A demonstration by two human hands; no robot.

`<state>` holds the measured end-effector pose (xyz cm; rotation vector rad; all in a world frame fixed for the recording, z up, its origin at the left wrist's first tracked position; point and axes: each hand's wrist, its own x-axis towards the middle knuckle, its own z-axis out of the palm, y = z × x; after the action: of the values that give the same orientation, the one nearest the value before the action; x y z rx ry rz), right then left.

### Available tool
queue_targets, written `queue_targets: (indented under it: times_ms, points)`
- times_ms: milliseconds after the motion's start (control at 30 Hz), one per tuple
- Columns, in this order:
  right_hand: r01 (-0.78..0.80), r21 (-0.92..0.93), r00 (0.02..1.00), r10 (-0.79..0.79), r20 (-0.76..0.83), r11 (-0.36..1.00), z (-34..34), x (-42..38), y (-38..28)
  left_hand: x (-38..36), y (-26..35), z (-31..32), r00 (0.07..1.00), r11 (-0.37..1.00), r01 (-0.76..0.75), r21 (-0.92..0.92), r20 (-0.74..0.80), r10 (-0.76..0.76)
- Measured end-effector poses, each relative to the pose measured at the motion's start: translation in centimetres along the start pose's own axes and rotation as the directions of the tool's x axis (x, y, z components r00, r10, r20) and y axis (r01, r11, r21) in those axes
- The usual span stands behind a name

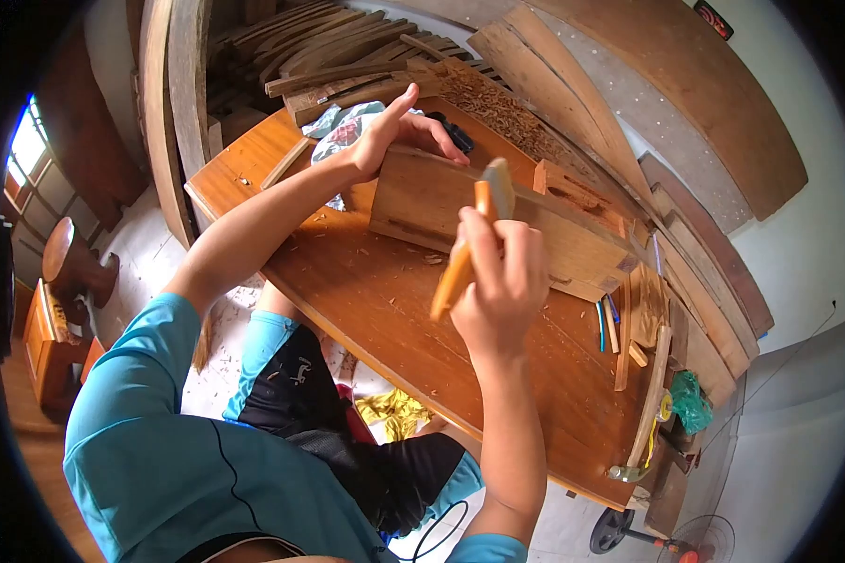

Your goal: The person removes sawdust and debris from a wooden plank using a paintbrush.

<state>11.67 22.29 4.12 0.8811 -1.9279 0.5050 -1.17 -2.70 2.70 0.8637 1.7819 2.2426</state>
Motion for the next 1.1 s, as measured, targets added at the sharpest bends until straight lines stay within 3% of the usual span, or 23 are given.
queue_targets:
  times_ms: [167, 267, 367, 433, 633, 733, 833, 867, 900, 967, 1100]
  points:
    - [0.088, 0.119, 0.923, -0.126, 0.365, 0.989, 1.0, -1.2, -2.2, 0.0, -0.2, -0.2, 1.000, 1.000, 0.007, -0.017, -0.010, -0.007]
    - [0.047, 0.302, 0.896, -0.174, 0.409, 0.952, 1.5, -1.1, -3.4, 0.1, -0.3, -0.1, 1.000, 1.000, 0.002, -0.012, 0.000, -0.002]
    - [0.013, 0.473, 0.928, -0.187, 0.322, 0.881, 2.0, -1.1, -3.0, 0.0, 0.0, -0.1, 1.000, 1.000, 0.005, -0.016, -0.001, -0.005]
    - [0.065, 0.400, 0.955, -0.174, 0.241, 0.914, 1.6, -0.7, -2.1, 0.0, -0.1, 0.0, 1.000, 1.000, 0.014, -0.025, 0.004, -0.014]
    - [-0.158, 0.368, 0.985, 0.171, -0.003, 0.916, 0.3, -0.4, 1.0, 0.2, -0.4, -0.2, 1.000, 0.999, 0.001, -0.044, -0.005, -0.001]
    - [-0.171, 0.112, 0.985, 0.171, 0.008, 0.979, -1.1, -0.2, 2.0, 0.0, -0.3, -0.1, 0.999, 0.999, -0.018, -0.038, -0.030, 0.016]
    - [0.001, -0.129, 0.988, 0.019, 0.153, 0.992, -1.9, 0.5, 1.1, 0.2, -0.3, -0.1, 1.000, 0.999, 0.001, -0.039, -0.022, -0.002]
    - [-0.012, -0.124, 0.966, 0.044, 0.255, 0.992, -2.0, 0.2, 0.6, 0.1, -0.2, -0.1, 1.000, 1.000, 0.004, -0.019, -0.021, -0.004]
    - [-0.009, -0.110, 0.920, 0.051, 0.387, 0.994, -2.1, 0.0, 0.0, 0.1, -0.2, -0.2, 1.000, 1.000, 0.006, 0.000, -0.022, -0.006]
    - [0.001, -0.025, 0.868, 0.011, 0.497, 1.000, -1.2, -0.4, -1.0, 0.2, -0.4, -0.5, 1.000, 1.000, 0.009, -0.025, -0.013, -0.009]
    - [-0.028, 0.230, 0.870, -0.090, 0.485, 0.973, -0.4, -0.7, -2.2, 0.3, -0.6, -0.5, 1.000, 1.000, 0.000, -0.017, -0.018, -0.001]
